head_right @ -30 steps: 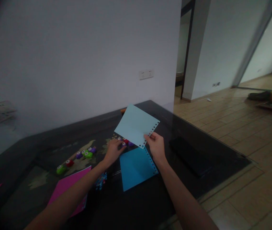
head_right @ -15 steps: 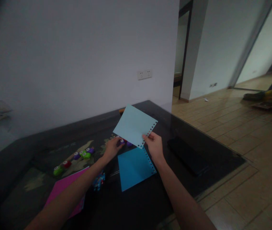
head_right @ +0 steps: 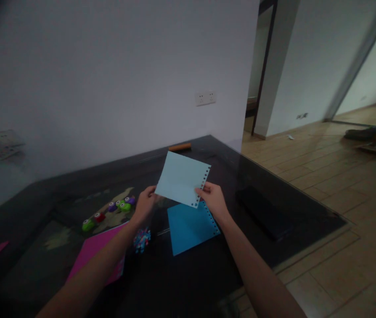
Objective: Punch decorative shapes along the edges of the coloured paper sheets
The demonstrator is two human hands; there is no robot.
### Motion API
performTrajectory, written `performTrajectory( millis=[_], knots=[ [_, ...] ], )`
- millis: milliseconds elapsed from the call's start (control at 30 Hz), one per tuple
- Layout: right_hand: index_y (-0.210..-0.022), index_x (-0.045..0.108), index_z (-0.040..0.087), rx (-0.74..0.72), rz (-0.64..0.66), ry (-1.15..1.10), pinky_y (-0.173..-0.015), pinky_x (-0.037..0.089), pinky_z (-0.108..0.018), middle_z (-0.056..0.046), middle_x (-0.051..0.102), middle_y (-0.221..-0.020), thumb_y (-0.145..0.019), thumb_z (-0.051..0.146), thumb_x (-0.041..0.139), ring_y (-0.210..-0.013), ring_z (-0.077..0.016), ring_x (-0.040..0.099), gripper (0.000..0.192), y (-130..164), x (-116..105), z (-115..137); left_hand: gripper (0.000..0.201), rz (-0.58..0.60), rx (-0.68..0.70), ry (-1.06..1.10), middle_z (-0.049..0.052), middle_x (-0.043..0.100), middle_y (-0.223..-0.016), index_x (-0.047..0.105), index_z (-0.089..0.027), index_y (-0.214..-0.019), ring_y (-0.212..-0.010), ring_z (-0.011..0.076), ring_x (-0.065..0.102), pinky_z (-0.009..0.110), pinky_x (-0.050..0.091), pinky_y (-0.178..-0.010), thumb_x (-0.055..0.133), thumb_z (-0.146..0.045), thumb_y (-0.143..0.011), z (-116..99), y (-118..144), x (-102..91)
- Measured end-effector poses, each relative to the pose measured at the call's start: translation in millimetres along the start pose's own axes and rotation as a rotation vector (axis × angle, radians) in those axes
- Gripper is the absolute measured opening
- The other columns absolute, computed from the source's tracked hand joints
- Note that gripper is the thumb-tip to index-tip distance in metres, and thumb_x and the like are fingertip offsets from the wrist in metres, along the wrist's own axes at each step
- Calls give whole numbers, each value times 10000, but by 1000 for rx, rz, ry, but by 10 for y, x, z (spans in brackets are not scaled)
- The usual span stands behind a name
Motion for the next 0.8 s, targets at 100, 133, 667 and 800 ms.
performTrajectory(
  millis=[100,133,667,800],
  knots=[
    [-853,681,127,107,129,30,-624,515,-322,-74,726,-789,-618,271,716,-650,-190,654,278,33,104,-95,500,25,-89,129,79,682,-833,655,-112,-973,-760,200,625,295,473,-669,373,-506,-852,-50,129,-131],
    [-853,681,127,137,162,46,-631,518,-323,-74,726,-791,-624,258,712,-661,-191,657,265,47,137,-122,531,37,-116,158,73,684,-798,664,-109,-938,-733,197,623,286,470,-649,375,-544,-841,-68,185,-164],
    [-779,639,156,217,163,235,-578,460,-253,-3,652,-662,-631,281,720,-568,-116,579,211,53,155,-215,417,213,-344,363,37,678,-665,662,-130,-776,-589,178,613,261,467,-538,633,-531,-665,-53,814,-222],
    [-778,633,159,205,117,247,-562,446,-245,8,643,-653,-612,286,727,-564,-112,566,229,32,107,-216,382,263,-329,354,37,684,-673,670,-131,-771,-621,192,624,266,469,-555,631,-500,-683,-103,838,-183]
  ],
)
Point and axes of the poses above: each hand's wrist, its own y-axis away from the middle knuckle, its own x-axis out of the palm, z = x × y, the point moved 5 cm from there along -y, towards the middle knuckle
